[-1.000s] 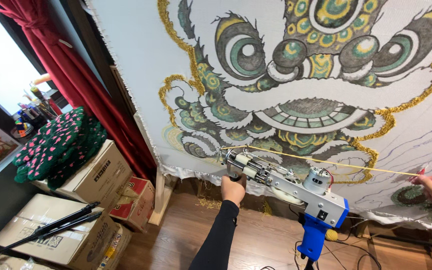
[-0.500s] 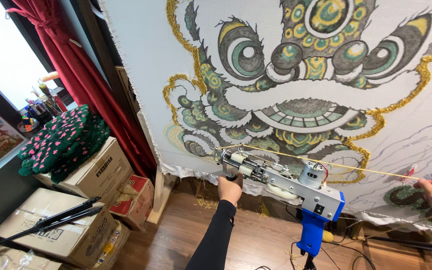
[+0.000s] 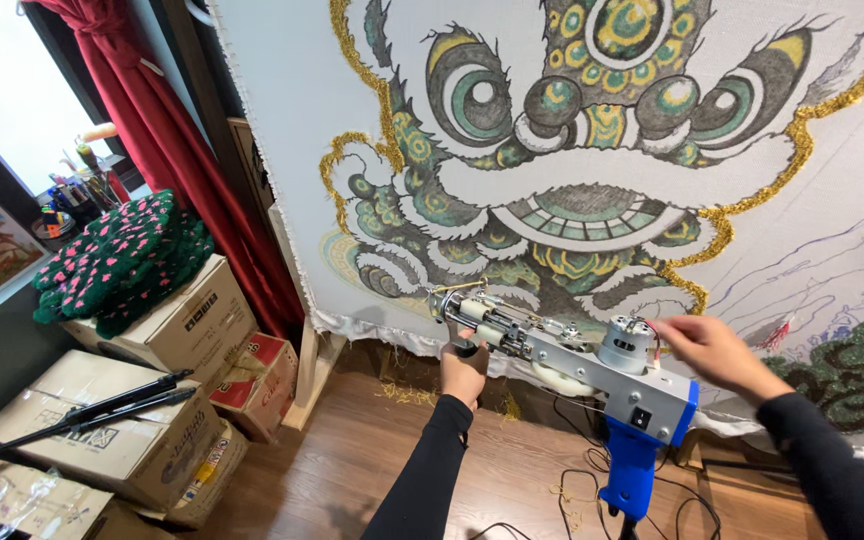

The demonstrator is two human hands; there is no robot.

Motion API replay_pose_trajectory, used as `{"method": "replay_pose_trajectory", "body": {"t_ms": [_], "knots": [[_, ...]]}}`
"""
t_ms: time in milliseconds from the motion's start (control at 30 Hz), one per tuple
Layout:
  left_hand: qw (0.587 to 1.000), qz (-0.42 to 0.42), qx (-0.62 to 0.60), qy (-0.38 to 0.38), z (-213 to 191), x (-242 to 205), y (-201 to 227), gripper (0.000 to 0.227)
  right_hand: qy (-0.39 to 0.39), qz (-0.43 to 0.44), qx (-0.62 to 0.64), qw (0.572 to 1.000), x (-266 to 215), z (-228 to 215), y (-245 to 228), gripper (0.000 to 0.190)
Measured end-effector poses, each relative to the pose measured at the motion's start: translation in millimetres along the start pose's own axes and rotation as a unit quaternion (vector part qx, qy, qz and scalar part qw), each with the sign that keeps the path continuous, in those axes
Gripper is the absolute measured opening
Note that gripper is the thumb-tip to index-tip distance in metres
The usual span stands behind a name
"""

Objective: The person uses a tufting gun to apply yellow yarn onto a large vertical canvas with a printed design, following the outlines of the pattern and then threading more yarn into the tool.

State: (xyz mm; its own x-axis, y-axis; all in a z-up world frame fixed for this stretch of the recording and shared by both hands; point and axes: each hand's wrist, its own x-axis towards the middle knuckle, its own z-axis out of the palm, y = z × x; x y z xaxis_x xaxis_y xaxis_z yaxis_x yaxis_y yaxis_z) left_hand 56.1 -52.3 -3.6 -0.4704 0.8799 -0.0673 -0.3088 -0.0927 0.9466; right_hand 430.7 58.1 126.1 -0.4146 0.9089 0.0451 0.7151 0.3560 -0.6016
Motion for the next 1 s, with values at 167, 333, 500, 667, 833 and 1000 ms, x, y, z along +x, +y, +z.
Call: {"method": "replay_pose_trajectory", "body": {"t_ms": [167, 333, 500, 667, 833, 1000], "knots": [[0.998, 0.018, -0.048, -0.037, 6, 4, -15, 0.032, -0.012, -0.156, 0.031, 0.987, 15, 34, -10, 0.039], [0.997, 0.057, 0.014, -0.056, 1, 13, -15, 0.020, -0.119, -0.096, 0.318, 0.936, 31, 57, 0, 0.049], [0.997, 0.044, -0.009, -0.058, -5, 39, -2, 0.014, -0.115, -0.111, 0.219, 0.962, 36, 80, -6, 0.050], [0.996, 0.050, -0.024, -0.064, -25, 90, 22, 0.016, -0.109, -0.084, 0.222, 0.965, 69, 107, -40, 0.046], [0.990, 0.092, -0.047, -0.093, -56, 162, 40, 0.034, -0.095, -0.034, 0.242, 0.965, 98, 147, -71, 0.043], [0.985, 0.114, 0.013, -0.128, -91, 224, 50, 0.010, -0.098, 0.008, 0.238, 0.966, 123, 173, -104, 0.040]]}}
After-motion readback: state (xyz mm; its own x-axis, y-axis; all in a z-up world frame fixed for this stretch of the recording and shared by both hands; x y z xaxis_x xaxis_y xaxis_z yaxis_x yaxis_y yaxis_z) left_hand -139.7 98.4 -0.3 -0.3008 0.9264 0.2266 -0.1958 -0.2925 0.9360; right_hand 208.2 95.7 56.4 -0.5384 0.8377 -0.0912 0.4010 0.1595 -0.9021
